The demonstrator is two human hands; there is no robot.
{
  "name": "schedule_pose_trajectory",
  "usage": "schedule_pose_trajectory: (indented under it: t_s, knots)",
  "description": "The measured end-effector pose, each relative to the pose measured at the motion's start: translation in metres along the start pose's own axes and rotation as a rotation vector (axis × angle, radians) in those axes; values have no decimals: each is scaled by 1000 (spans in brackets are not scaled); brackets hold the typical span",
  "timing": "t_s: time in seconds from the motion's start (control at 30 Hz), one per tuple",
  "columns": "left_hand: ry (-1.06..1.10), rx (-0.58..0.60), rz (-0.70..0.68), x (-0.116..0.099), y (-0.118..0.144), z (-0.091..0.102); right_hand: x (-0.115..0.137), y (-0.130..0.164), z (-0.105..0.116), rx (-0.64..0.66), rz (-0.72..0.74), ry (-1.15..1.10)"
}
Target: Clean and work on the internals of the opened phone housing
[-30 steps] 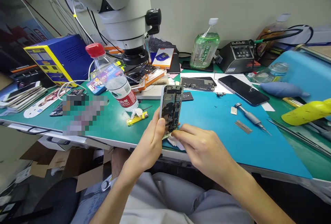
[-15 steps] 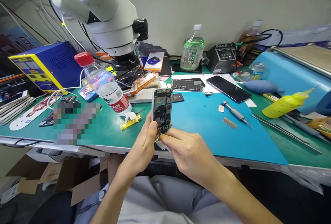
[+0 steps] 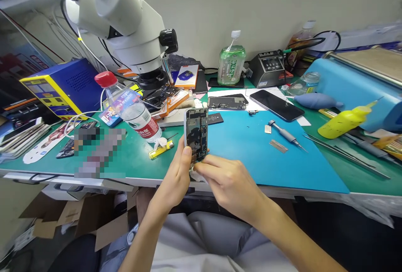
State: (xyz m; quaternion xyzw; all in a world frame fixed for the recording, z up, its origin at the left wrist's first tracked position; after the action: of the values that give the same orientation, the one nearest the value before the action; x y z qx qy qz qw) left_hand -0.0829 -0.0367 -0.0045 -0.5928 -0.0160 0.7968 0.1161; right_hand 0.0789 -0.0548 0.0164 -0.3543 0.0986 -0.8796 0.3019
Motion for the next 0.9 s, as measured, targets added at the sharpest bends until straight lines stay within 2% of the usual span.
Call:
schedule_pose_trajectory:
  t_s: [0.3, 0.37, 0.47, 0.53, 0.63, 0.73, 0.9]
  knots:
    - [-27, -33, 46, 8, 3, 2, 7, -1, -7, -8, -25, -136]
    - [-38, -52, 75, 9, 3, 3, 5, 0, -1, 12, -14, -208]
    - [5, -52, 68, 7, 1, 2, -10, 10, 25, 13, -26, -332]
    - [86, -45, 51, 5, -1, 1, -29, 21, 50, -64, -134, -374]
    - [270, -72, 64, 1, -5, 1, -70, 42, 80, -288, -570, -507]
    - [463, -83, 99, -3, -7, 2, -89, 51, 88, -348, -652, -522]
    - [671, -81, 118, -8, -8, 7, -97, 52, 79, -386, -700, -504]
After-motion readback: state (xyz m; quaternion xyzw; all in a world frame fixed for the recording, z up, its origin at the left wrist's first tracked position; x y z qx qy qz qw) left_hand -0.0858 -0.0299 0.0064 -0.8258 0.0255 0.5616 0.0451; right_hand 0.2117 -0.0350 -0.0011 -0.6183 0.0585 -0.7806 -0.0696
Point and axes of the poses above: each hand's wrist, its own y-axis away from the middle knuckle, its own z-axis out of the back of the hand, x = y × z, the point moved 3 cm from there along -y, towards the middle knuckle, and after that the axes turned 4 degrees about -z, right-handed, at the moved point
